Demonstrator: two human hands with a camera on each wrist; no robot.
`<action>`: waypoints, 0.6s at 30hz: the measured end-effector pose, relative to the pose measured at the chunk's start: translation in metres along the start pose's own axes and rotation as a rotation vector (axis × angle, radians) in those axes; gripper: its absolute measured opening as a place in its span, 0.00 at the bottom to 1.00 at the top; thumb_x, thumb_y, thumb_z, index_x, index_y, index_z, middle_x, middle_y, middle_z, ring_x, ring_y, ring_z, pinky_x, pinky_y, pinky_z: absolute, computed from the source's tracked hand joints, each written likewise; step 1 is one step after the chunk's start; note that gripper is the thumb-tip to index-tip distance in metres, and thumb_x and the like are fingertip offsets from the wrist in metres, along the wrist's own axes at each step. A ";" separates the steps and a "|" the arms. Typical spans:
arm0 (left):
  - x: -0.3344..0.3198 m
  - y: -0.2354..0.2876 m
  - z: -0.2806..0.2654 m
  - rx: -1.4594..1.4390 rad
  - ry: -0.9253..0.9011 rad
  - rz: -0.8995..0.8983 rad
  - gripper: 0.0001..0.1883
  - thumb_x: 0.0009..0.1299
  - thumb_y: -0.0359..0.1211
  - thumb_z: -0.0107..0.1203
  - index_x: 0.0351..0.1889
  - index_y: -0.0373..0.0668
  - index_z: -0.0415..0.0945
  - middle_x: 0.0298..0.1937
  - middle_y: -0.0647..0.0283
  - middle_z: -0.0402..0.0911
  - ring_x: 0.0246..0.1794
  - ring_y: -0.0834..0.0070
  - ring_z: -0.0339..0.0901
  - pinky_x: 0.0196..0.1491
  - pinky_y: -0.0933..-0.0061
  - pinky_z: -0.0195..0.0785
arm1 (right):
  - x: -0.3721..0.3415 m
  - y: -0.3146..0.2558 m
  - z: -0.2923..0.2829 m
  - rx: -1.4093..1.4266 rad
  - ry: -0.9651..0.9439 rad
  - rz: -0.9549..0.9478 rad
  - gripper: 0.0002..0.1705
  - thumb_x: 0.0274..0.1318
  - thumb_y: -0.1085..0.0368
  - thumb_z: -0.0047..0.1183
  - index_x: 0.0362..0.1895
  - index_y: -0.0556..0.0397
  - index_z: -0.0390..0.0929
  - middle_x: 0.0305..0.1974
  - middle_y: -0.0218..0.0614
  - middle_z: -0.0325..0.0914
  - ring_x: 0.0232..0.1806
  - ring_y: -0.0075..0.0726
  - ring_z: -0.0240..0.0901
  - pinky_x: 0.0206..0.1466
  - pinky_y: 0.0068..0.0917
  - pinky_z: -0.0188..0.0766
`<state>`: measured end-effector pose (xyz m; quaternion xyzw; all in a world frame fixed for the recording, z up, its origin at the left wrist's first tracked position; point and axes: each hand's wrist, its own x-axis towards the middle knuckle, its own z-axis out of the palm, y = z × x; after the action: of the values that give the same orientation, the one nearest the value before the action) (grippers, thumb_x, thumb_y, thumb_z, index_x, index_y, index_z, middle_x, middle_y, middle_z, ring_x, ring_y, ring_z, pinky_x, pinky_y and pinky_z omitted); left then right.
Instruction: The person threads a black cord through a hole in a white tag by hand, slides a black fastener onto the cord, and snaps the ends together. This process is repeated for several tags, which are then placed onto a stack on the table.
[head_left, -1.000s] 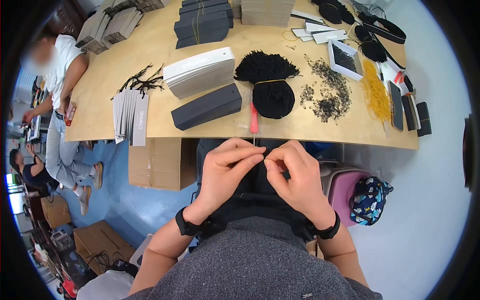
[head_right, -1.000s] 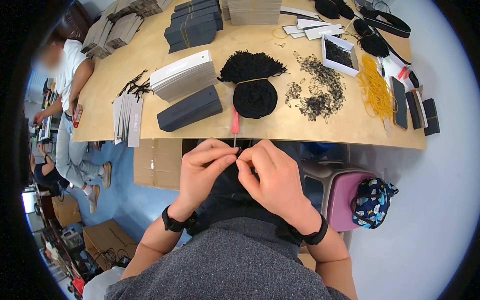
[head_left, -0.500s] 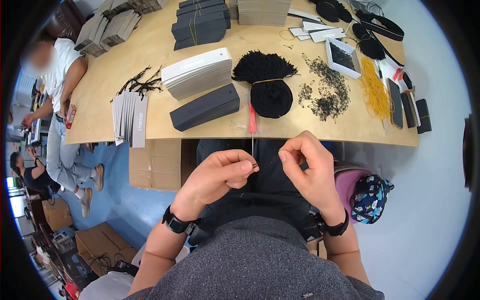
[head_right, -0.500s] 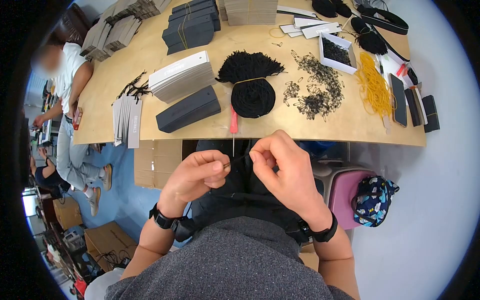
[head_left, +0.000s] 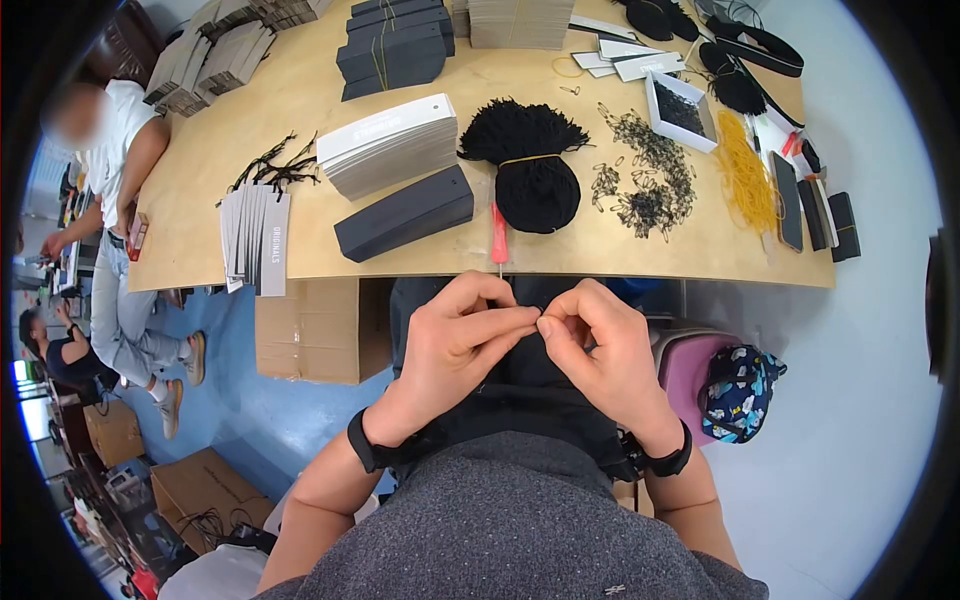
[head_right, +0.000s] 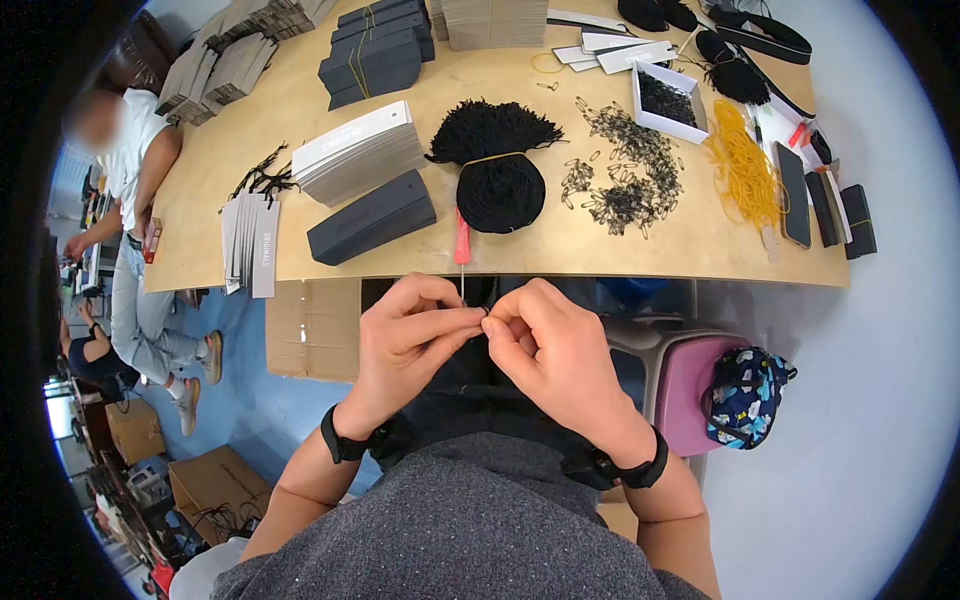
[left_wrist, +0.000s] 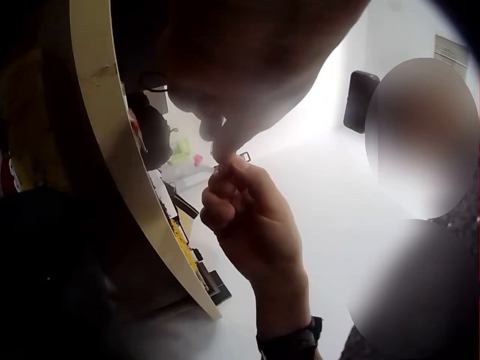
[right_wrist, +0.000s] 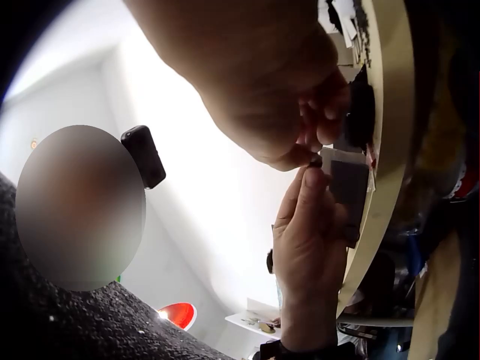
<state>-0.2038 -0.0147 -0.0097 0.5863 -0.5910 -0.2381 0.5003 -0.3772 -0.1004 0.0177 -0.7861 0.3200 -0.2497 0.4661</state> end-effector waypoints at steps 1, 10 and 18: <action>-0.001 0.003 -0.001 0.051 0.002 -0.002 0.09 0.61 0.22 0.67 0.38 0.42 0.87 0.44 0.64 0.79 0.33 0.82 0.74 0.32 0.80 0.65 | 0.000 0.000 -0.001 0.001 0.000 -0.001 0.07 0.57 0.70 0.62 0.36 0.56 0.77 0.28 0.35 0.71 0.23 0.28 0.71 0.28 0.26 0.68; 0.003 0.004 -0.010 -0.816 -0.122 -0.545 0.06 0.73 0.29 0.59 0.44 0.37 0.81 0.41 0.70 0.81 0.30 0.90 0.64 0.30 0.87 0.57 | 0.009 0.004 -0.008 0.094 -0.095 -0.136 0.09 0.58 0.69 0.63 0.40 0.58 0.78 0.35 0.36 0.72 0.30 0.29 0.71 0.33 0.24 0.69; 0.000 -0.003 -0.017 -1.008 -0.145 -0.678 0.04 0.75 0.29 0.56 0.43 0.38 0.78 0.43 0.64 0.82 0.26 0.88 0.62 0.28 0.84 0.53 | 0.013 0.004 -0.002 0.044 -0.136 -0.132 0.09 0.58 0.70 0.62 0.42 0.56 0.78 0.35 0.37 0.73 0.31 0.36 0.74 0.34 0.30 0.71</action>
<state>-0.1873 -0.0099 -0.0057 0.4150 -0.2185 -0.6739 0.5709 -0.3711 -0.1131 0.0163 -0.8103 0.2296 -0.2330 0.4862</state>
